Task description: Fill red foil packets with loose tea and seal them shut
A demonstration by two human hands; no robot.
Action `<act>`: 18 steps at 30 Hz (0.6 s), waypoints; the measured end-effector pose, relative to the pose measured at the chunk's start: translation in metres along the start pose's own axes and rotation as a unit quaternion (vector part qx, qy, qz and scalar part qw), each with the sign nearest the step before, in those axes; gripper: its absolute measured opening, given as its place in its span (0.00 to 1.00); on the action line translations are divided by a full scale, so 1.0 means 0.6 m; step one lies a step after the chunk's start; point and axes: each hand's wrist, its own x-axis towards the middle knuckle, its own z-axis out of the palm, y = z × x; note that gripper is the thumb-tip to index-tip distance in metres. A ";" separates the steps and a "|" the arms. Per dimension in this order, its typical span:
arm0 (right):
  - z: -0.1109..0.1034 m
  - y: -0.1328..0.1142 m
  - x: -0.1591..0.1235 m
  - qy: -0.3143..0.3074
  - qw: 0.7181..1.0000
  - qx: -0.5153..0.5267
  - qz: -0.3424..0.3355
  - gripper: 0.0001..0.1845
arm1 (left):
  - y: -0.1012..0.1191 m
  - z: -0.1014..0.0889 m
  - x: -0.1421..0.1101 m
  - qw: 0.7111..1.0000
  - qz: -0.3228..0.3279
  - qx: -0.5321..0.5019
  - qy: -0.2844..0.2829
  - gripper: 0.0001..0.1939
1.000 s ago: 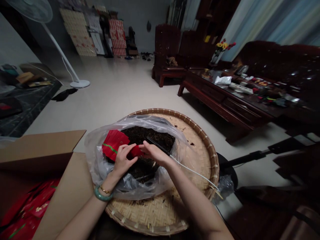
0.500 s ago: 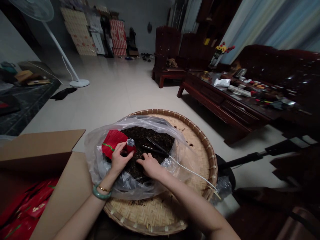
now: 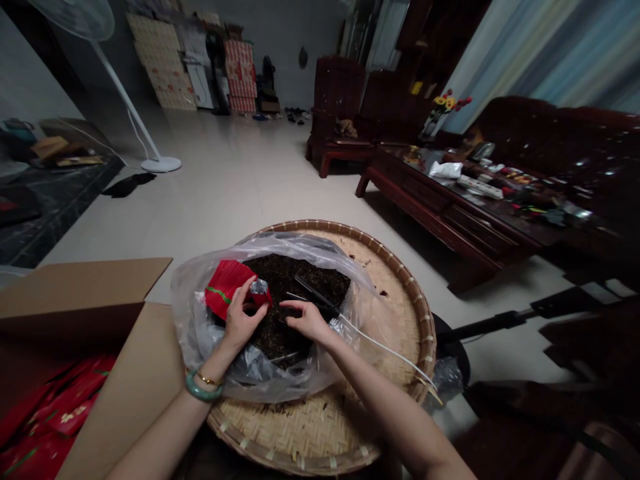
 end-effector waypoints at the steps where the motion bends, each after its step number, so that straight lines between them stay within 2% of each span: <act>1: 0.000 -0.001 0.000 0.002 0.994 0.098 0.049 0.21 | 0.000 -0.001 0.000 1.000 0.005 0.001 -0.001 0.29; 3: 0.000 -0.004 -0.001 -0.008 0.947 0.290 0.138 0.17 | 0.000 -0.002 0.001 1.000 0.008 0.000 0.001 0.28; 5: -0.001 -0.006 -0.004 -0.035 0.877 0.441 0.187 0.12 | 0.000 -0.002 0.001 1.000 0.009 0.003 0.002 0.28; 7: 0.000 -0.008 -0.009 -0.062 0.815 0.536 0.210 0.16 | -0.001 -0.002 0.001 1.000 0.013 0.010 0.004 0.27; 9: 0.003 -0.010 -0.014 -0.069 0.774 0.585 0.233 0.20 | -0.002 -0.001 0.002 1.000 0.018 0.014 0.006 0.27; 12: 0.007 -0.012 -0.019 -0.058 0.755 0.614 0.223 0.20 | -0.003 -0.001 0.001 0.999 0.025 0.017 0.013 0.26; 14: 0.008 -0.013 -0.020 -0.059 0.757 0.617 0.206 0.19 | -0.004 0.000 0.001 0.999 0.026 0.016 0.017 0.26; 18: 0.008 -0.013 -0.018 -0.041 0.761 0.610 0.217 0.16 | -0.005 -0.001 0.001 0.999 0.024 0.014 0.015 0.26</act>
